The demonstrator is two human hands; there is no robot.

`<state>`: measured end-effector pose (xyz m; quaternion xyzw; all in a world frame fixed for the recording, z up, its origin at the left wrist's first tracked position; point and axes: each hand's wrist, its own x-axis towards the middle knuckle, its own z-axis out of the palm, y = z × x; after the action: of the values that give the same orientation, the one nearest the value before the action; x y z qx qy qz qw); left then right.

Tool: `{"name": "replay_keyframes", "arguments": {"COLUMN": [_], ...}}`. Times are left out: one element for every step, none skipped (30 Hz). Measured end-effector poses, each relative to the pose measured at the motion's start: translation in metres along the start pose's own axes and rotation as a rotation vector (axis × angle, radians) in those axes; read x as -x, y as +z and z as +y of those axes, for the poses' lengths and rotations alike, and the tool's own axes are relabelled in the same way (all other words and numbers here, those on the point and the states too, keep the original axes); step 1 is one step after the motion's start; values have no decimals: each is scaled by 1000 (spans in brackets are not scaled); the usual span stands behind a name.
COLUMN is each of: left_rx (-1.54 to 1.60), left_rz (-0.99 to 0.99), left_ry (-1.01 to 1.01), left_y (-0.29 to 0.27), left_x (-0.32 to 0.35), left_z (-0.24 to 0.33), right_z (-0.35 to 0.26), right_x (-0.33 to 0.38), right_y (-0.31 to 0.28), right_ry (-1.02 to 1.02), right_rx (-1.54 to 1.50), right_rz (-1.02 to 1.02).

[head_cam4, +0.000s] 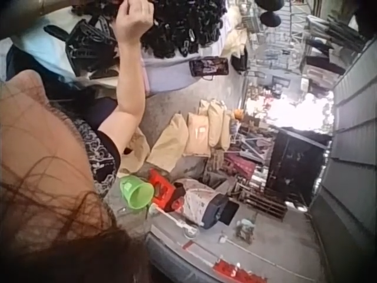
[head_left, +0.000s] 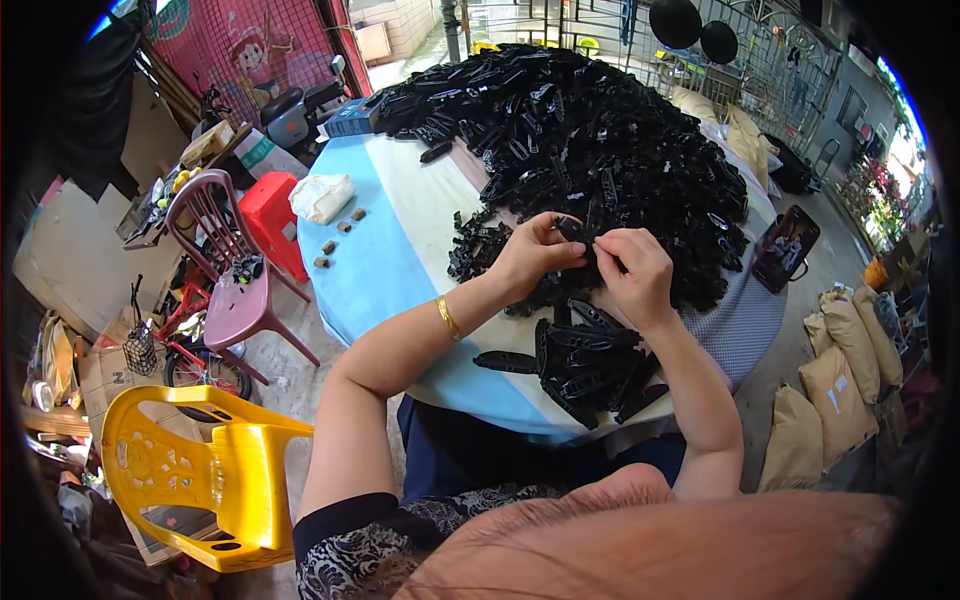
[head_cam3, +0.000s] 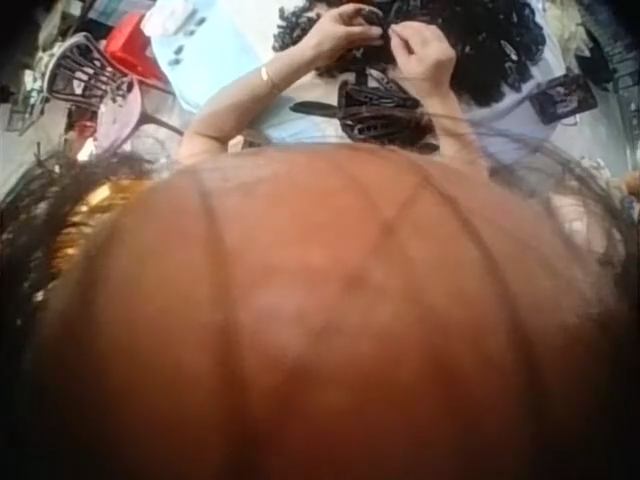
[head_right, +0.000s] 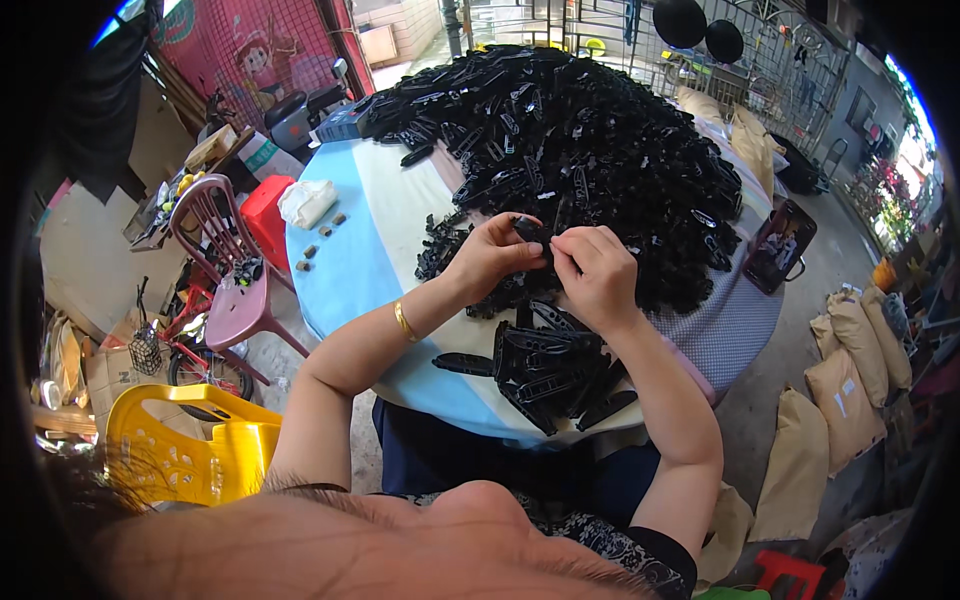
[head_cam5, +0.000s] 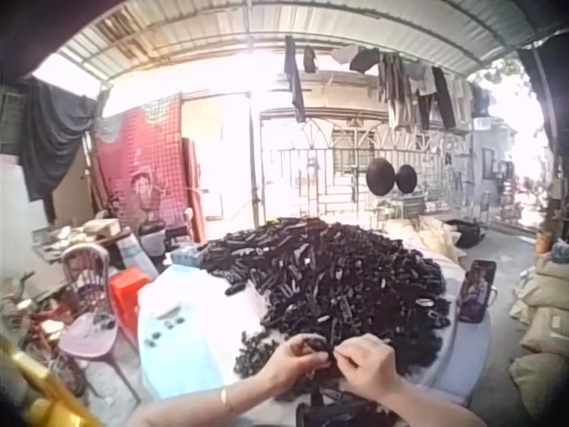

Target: The recorder is sorting and inspecting small black plastic parts from a large pile on a table.

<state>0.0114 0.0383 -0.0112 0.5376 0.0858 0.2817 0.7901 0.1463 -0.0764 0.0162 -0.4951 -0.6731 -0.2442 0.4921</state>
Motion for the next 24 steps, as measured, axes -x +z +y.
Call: {"name": "replay_keyframes", "arguments": {"left_rx": [0,-15,-30,-30,-25,-21,-21,-45,-70,-132,-194,-226,-224,-423,-621,-625,-625,-681,-735,-731,-726,-655,-556,-457], "left_rz": [0,31,61,61,83,104,103,97,90,67,43,28,19,9,0,6,5,-7,-20,-11,-1,-23,-51,-80], "left_ry": [0,-18,-37,-37,-23,-9,-11,-19,-28,26,79,108,104,162,220,287,283,338,393,384,375,362,357,352], "left_y": [2,4,5,6,7,8,9,8,9,10,12,16,18,20,22,22,21,19,22,26,28,26,25,25], "left_x": [1,2,3,2,2,2,2,1,2,3,5,8,10,12,13,14,14,15,17,16,15,13,13,13], "left_z": [1,4,5,5,4,4,5,7,9,13,19,22,25,26,25,21,19,19,22,27,31,32,34,36], "right_z": [0,1,1,1,1,0,0,0,1,1,-7,-2,6,12,15,14,12,11,9,9,12,17,20,24], "right_x": [0,0,0,1,1,2,3,3,2,2,-1,2,3,5,6,3,2,2,2,3,4,3,1,-3], "right_y": [0,-1,-1,-1,-1,-1,-1,-1,0,1,-2,-1,1,1,-2,-4,-5,-5,-5,-5,-5,-5,-6,-13], "right_ry": [-36,-36,-71,-106,-105,-141,-176,-173,-104,-34,211,216,527,835,840,838,836,838,808,778,780,809,838,820], "right_rx": [46,46,88,130,130,138,147,148,84,23,-78,-72,-401,-737,-731,-728,-726,-728,-715,-702,-704,-792,-880,-923], "right_rz": [-12,-11,-41,-72,-72,-104,-137,-136,-121,-105,-141,-138,-295,-446,-439,-477,-515,-515,-474,-434,-435,-443,-450,-404]}}
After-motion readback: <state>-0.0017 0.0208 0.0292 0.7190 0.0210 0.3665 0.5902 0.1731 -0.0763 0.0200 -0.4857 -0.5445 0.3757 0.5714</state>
